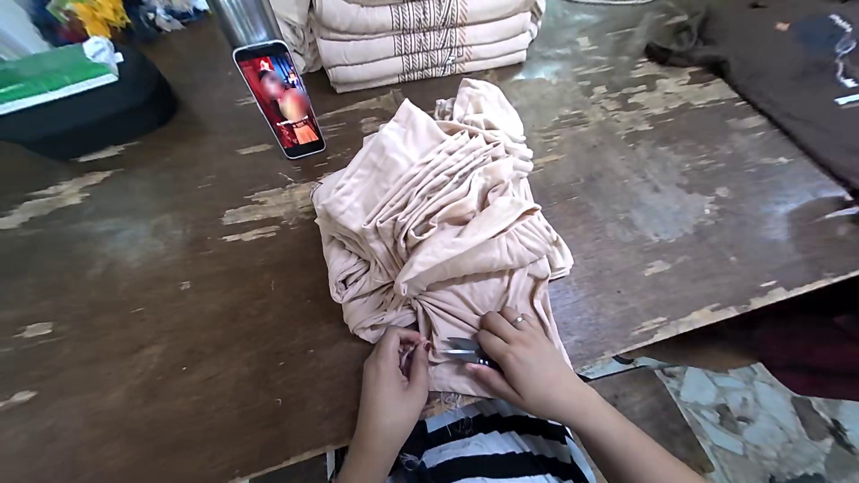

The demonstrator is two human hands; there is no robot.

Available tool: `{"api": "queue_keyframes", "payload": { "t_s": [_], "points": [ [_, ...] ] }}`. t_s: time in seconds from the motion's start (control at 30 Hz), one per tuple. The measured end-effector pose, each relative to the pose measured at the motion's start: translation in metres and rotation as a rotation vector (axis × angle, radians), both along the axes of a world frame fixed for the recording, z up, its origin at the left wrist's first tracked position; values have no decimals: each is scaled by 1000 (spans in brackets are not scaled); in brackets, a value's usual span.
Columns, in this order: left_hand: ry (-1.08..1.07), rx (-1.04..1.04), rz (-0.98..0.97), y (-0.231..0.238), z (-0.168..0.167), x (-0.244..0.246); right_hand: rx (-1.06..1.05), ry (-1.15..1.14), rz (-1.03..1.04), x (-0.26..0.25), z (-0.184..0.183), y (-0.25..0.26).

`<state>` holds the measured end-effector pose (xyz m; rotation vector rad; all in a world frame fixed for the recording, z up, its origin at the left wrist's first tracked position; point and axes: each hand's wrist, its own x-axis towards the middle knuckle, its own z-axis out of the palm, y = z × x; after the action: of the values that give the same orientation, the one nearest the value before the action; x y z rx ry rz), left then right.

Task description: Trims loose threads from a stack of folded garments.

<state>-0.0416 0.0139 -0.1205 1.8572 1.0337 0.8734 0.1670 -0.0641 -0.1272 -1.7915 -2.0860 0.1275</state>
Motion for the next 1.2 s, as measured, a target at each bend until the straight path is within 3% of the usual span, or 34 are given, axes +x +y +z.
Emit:
{"api": "queue_keyframes", "payload": {
  "t_s": [0.17,0.3,0.37,0.47,0.53,0.7,0.8,0.9,0.97,1.07,1.2],
  "points": [
    [10,-115,4,2,6,12,54,142,16,6,-5,-4],
    [-37,-124,-48,5,9,-3,33,452,4,17,-3,-6],
    [-109,-166,-245,5,13,-22,32,611,18,22,-3,-7],
    [-147,-261,-809,9,24,-52,65,751,71,28,-5,-4],
    [-145,-235,-927,11,29,-57,76,795,90,30,-5,-4],
    [-75,-11,-504,10,27,-38,103,864,80,29,-7,-4],
    [115,118,-263,0,24,-2,142,878,52,19,-7,-7],
    [254,176,-105,-1,15,33,270,657,27,6,-2,-7],
    [68,141,-34,7,15,38,386,475,-31,13,4,-3],
    [-403,-86,-31,20,33,31,457,327,-186,48,23,3],
    [-675,-201,-108,29,61,31,562,331,-155,78,83,7]
  ]
}}
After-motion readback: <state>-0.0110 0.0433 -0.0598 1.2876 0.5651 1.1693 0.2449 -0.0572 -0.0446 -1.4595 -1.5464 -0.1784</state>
